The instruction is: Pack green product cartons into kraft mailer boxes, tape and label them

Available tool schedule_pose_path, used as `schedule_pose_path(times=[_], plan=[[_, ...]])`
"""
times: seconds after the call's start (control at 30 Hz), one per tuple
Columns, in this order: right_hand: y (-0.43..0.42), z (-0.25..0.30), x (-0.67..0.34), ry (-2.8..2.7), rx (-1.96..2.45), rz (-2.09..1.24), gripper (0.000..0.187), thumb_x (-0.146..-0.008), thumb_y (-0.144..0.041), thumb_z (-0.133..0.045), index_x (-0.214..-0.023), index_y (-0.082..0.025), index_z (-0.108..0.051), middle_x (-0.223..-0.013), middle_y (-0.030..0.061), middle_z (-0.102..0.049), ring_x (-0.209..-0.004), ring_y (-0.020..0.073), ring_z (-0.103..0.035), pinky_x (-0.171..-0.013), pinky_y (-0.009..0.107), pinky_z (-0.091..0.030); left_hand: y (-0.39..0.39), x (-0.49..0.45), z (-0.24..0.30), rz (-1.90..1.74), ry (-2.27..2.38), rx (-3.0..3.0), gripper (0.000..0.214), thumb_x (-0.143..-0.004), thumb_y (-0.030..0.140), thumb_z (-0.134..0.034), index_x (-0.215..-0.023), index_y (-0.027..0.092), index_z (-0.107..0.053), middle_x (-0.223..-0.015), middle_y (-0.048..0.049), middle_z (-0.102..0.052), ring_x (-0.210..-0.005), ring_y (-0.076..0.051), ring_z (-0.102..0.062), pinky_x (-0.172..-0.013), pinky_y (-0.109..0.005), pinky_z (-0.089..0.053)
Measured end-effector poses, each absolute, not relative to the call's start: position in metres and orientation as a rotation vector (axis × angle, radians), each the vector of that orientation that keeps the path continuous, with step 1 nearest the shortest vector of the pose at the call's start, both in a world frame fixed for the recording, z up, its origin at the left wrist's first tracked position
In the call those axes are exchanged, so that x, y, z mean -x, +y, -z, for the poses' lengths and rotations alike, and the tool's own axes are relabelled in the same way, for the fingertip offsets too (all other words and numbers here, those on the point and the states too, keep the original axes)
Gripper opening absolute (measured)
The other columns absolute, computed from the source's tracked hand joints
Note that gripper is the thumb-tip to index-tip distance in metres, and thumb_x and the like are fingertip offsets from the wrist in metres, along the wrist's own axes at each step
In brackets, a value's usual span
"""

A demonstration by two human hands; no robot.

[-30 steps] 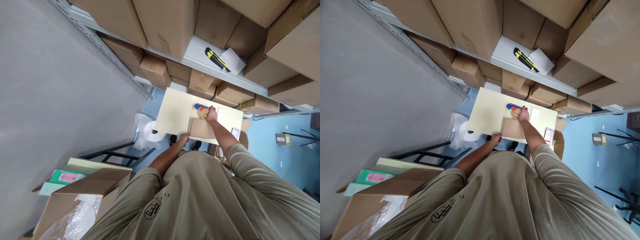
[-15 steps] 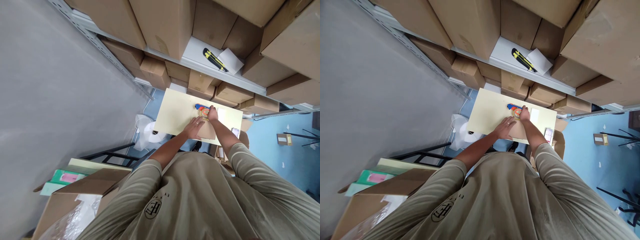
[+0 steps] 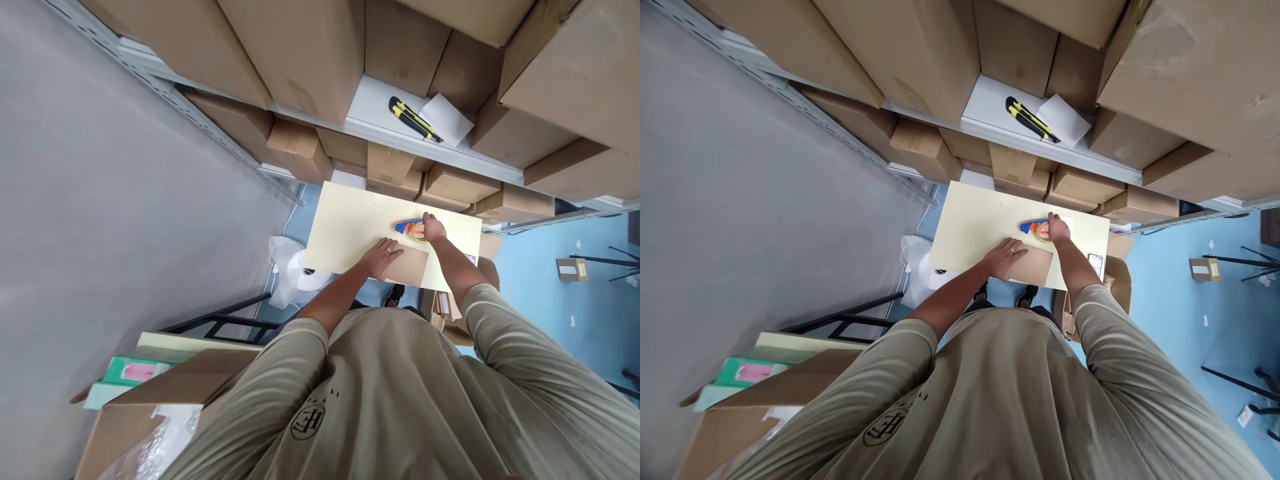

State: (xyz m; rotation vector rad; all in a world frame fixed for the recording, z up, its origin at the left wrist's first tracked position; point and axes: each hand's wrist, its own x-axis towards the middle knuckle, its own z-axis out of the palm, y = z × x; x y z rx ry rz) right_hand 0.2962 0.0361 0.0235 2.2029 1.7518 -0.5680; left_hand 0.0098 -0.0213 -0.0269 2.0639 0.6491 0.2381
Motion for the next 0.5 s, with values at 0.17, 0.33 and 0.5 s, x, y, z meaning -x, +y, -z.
schedule_pose_path(times=[0.17, 0.33, 0.5], plan=[[0.022, -0.029, -0.334, 1.623, -2.253, 0.520, 0.046, -0.104, -0.006, -0.057, -0.148, -0.016, -0.056, -0.140, 0.0228, -0.068, -0.112, 0.0321, -0.073, -0.095, 0.040, -0.056, -0.016, 0.011, 0.021, -0.149, 0.705, -2.171, 0.127, -0.044, 0.021, -0.101, -0.164, 0.018, -0.061, -0.179, -0.0274, -0.040, -0.165, -0.059, -0.028, -0.140, -0.065, -0.013], [-0.001, -0.035, -0.375, 1.560, -2.290, 0.510, 0.043, -0.104, -0.005, -0.058, -0.146, -0.017, -0.058, -0.136, 0.0221, -0.067, -0.110, 0.0314, -0.074, -0.095, 0.040, -0.055, -0.012, 0.027, 0.013, -0.058, 0.747, -2.273, 0.129, -0.048, 0.024, -0.096, -0.170, 0.013, -0.055, -0.179, -0.0294, -0.040, -0.166, -0.058, -0.028, -0.141, -0.064, -0.009], [-0.025, -0.036, -0.396, 1.480, -2.304, 0.549, 0.048, -0.099, -0.002, -0.064, -0.144, -0.016, -0.058, -0.133, 0.0208, -0.067, -0.109, 0.0309, -0.073, -0.092, 0.037, -0.053, -0.006, 0.039, 0.008, -0.008, 0.798, -2.256, 0.123, -0.051, 0.027, -0.093, -0.169, 0.016, -0.058, -0.180, -0.0281, -0.039, -0.167, -0.059, -0.027, -0.139, -0.067, -0.015]])
